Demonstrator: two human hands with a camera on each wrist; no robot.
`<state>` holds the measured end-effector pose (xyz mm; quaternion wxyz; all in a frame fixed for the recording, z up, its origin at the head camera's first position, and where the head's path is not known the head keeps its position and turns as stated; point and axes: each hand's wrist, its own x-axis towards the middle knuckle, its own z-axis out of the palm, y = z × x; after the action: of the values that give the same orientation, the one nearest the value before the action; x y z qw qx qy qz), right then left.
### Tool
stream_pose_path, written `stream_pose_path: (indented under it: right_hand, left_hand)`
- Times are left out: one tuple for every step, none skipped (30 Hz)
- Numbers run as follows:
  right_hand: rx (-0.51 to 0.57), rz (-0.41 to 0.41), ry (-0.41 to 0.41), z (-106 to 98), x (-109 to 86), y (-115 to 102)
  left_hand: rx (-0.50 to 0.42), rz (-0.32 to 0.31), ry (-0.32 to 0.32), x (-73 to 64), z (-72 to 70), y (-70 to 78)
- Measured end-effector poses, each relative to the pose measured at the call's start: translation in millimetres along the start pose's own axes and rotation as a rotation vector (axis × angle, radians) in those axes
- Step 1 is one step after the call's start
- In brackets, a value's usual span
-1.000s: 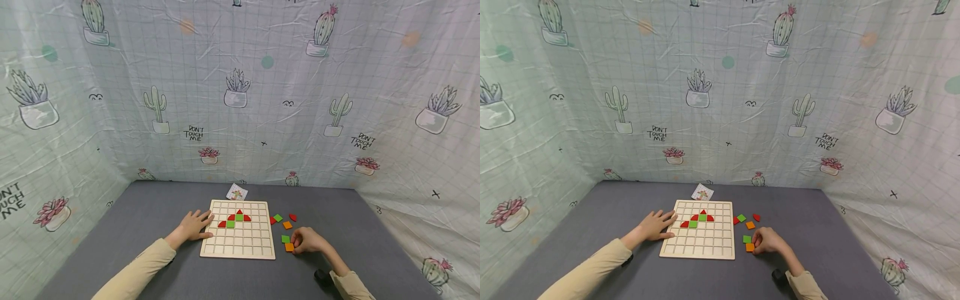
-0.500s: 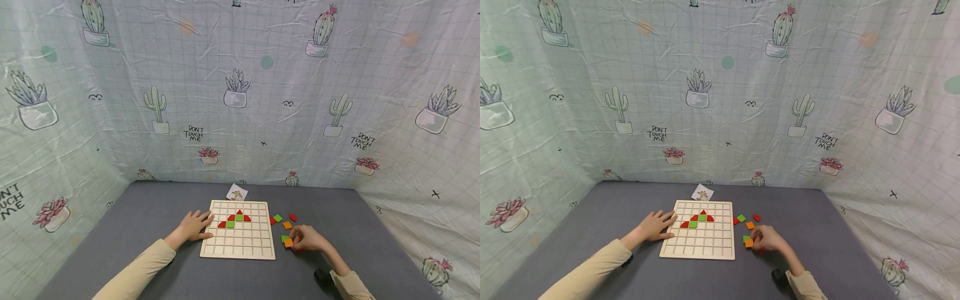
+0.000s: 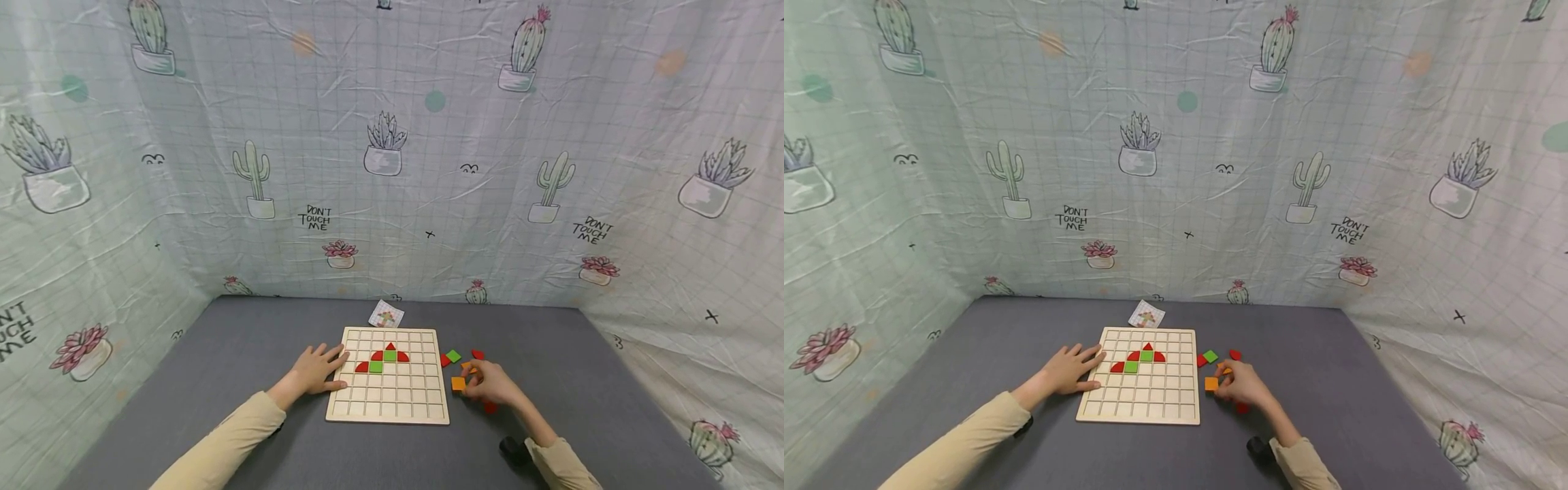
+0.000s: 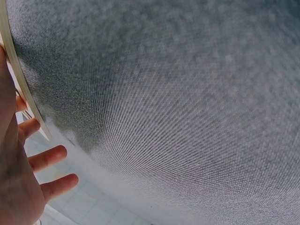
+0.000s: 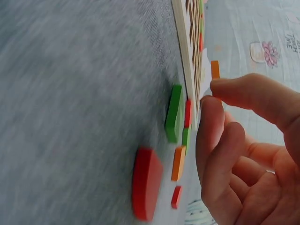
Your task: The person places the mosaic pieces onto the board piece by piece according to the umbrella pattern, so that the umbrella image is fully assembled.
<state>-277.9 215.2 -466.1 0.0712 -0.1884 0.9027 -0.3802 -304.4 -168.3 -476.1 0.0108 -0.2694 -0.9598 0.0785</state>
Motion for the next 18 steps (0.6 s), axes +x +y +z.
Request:
stream_pose_path:
  right_hand:
    - [0.01,0.004,0.007,1,1.3,-1]
    - [0.018,0.006,0.013,3,2.6,-2]
    - [0.023,0.003,0.018,4,3.8,-3]
    - [0.03,0.004,0.022,6,5.2,-4]
    - [0.031,0.004,0.027,8,6.7,-5]
    - [0.03,0.006,0.031,9,8.3,-6]
    - [0.028,0.004,0.035,11,9.8,-7]
    - [0.036,0.007,0.037,13,11.5,-8]
    - [0.044,0.012,0.04,15,13.3,-10]
    - [0.057,0.022,0.042,17,15.4,-11]
    - [0.067,0.03,0.045,19,17.4,-13]
    - [0.076,0.037,0.046,21,19.6,-14]
    - [0.083,0.042,0.048,23,21.8,-16]
    - [0.088,0.048,0.05,25,24.1,-18]
    - [0.085,0.047,0.054,27,26.6,-19]
    - [0.078,0.042,0.057,29,29.1,-21]
    - [0.074,0.037,0.06,30,31.3,-23]
    - [0.07,0.03,0.066,32,33.7,-25]
  left_hand:
    - [0.003,-0.002,-0.002,0.2,-0.1,0.0]
    - [0.007,-0.003,-0.003,0.3,-0.2,0.1]
    - [0.009,-0.003,-0.003,0.4,-0.4,0.2]
    - [0.011,-0.003,-0.003,0.0,-0.4,0.3]
    - [0.012,-0.002,-0.002,-0.4,-0.3,0.3]
    - [0.015,-0.001,0.0,-0.8,-0.4,0.4]
    - [0.015,0.001,0.002,-1.1,-0.3,0.4]
    - [0.019,0.002,0.004,-1.4,-0.2,0.4]
    - [0.02,0.003,0.007,-1.6,-0.3,0.5]
    - [0.023,0.004,0.009,-1.8,-0.2,0.4]
    - [0.025,0.004,0.013,-1.9,-0.5,0.5]
    - [0.028,0.003,0.014,-2.0,-0.8,0.5]
    - [0.03,0.002,0.016,-1.9,-0.8,0.5]
    - [0.031,0.003,0.019,-1.8,-1.0,0.5]
    - [0.032,0.003,0.021,-1.8,-1.3,0.6]
    - [0.031,0.005,0.023,-1.6,-1.7,0.7]
    - [0.03,0.005,0.025,-1.5,-2.0,0.8]
    - [0.03,0.006,0.026,-1.4,-2.3,1.0]
